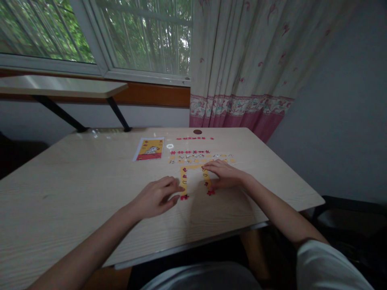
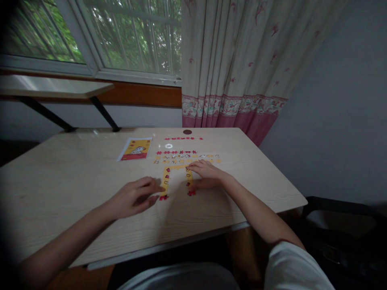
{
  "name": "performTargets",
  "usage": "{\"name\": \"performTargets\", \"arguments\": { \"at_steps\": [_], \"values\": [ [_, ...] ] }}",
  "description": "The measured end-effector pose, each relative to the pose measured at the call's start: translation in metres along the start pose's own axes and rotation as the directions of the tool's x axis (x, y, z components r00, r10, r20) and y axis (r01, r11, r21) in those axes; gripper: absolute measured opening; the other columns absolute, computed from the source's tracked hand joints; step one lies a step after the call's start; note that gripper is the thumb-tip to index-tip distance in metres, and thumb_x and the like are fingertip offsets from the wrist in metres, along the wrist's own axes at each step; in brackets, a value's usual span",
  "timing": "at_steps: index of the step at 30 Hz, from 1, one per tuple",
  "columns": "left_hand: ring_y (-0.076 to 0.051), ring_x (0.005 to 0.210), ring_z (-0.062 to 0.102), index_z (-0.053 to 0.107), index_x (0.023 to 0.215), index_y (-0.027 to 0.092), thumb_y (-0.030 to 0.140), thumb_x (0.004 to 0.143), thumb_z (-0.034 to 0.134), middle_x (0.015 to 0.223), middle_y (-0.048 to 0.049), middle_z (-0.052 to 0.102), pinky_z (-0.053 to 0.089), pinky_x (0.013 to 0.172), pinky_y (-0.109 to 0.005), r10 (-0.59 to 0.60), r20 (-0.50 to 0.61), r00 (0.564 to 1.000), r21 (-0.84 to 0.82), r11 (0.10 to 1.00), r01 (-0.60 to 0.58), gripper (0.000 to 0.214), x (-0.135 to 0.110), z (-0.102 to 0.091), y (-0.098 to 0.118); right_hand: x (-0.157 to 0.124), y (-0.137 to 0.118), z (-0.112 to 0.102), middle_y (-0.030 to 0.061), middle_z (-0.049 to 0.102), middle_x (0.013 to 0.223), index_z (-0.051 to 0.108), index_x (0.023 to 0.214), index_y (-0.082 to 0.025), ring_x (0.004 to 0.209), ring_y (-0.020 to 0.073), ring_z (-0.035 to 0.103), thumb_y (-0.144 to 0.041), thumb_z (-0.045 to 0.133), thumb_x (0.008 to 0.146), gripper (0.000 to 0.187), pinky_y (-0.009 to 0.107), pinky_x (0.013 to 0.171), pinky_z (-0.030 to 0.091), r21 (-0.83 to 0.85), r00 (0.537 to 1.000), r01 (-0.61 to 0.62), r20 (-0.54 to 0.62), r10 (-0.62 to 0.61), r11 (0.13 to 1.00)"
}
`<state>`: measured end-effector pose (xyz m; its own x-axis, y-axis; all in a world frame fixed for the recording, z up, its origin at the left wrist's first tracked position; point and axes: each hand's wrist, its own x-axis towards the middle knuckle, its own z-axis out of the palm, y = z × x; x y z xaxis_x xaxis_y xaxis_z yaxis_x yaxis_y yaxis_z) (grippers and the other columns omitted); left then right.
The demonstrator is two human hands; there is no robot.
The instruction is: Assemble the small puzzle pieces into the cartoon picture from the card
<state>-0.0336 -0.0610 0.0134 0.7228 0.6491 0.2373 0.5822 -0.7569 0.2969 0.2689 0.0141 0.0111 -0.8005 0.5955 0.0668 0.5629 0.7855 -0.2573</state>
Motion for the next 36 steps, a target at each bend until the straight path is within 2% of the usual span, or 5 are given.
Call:
{"name": "performTargets", "arguments": {
  "at_steps": [7, 11, 17, 25, 36],
  "values": [
    [-0.021, 0.095, 0.057, 0.055, 0.119, 0.022, 0.040, 0.091, 0.039, 0.108, -0.0073, 0.054, 0.048, 0.081, -0.033, -0.252, -0.012, 0.968, 0.089, 0.964, 0.252, 0.037, 0.007, -0.007, -0.017, -0.001, 0.004, -0.005, 0.0125, 0.048, 0.133, 0.044, 0.134, -0.017, 0.120, 0.0283, 0.042, -0.059, 0.059, 0.074, 0.074, 0.044, 0.102, 0.029, -0.040, 0.998, -0.053, -0.024, 0.052, 0.998],
    [-0.023, 0.095, 0.057, 0.055, 0.119, 0.021, 0.046, 0.090, 0.037, 0.109, -0.0086, 0.054, 0.048, 0.079, -0.034, -0.312, 0.042, 0.949, 0.157, 0.940, 0.302, 0.042, 0.020, -0.012, -0.023, -0.001, 0.004, -0.006, 0.0119, 0.049, 0.132, 0.044, 0.133, -0.017, 0.119, 0.0287, 0.042, -0.059, 0.059, 0.074, 0.074, 0.044, 0.102, 0.029, -0.040, 0.998, -0.066, -0.012, 0.066, 0.997],
    [-0.022, 0.093, 0.058, 0.057, 0.116, 0.021, 0.046, 0.090, 0.036, 0.108, -0.0079, 0.055, 0.048, 0.079, -0.034, -0.305, 0.008, 0.952, 0.174, 0.938, 0.299, 0.042, 0.038, -0.010, -0.029, 0.000, 0.002, -0.004, 0.0108, 0.049, 0.132, 0.044, 0.133, -0.019, 0.117, 0.0269, 0.042, -0.056, 0.061, 0.074, 0.072, 0.041, 0.100, 0.031, -0.015, 0.999, -0.040, 0.004, 0.040, 0.999],
    [-0.025, 0.097, 0.053, 0.049, 0.125, 0.017, 0.046, 0.089, 0.041, 0.110, -0.0116, 0.052, 0.046, 0.082, -0.038, -0.263, -0.106, 0.959, 0.192, 0.941, 0.279, 0.047, 0.031, 0.005, -0.029, 0.000, -0.002, -0.003, 0.0100, 0.049, 0.132, 0.043, 0.135, -0.022, 0.117, 0.0271, 0.042, -0.057, 0.057, 0.077, 0.069, 0.042, 0.099, 0.029, 0.013, 0.999, -0.044, 0.001, 0.044, 0.999],
    [-0.024, 0.089, 0.051, 0.057, 0.116, 0.017, 0.045, 0.089, 0.041, 0.100, -0.0103, 0.052, 0.044, 0.080, -0.039, -0.180, -0.059, 0.982, 0.269, 0.944, 0.189, 0.042, 0.030, 0.008, -0.029, 0.002, 0.000, 0.001, 0.0108, 0.049, 0.132, 0.042, 0.136, -0.022, 0.118, 0.0275, 0.041, -0.061, 0.057, 0.075, 0.074, 0.042, 0.100, 0.031, 0.021, 0.999, -0.039, -0.006, 0.039, 0.999]
  ]
}}
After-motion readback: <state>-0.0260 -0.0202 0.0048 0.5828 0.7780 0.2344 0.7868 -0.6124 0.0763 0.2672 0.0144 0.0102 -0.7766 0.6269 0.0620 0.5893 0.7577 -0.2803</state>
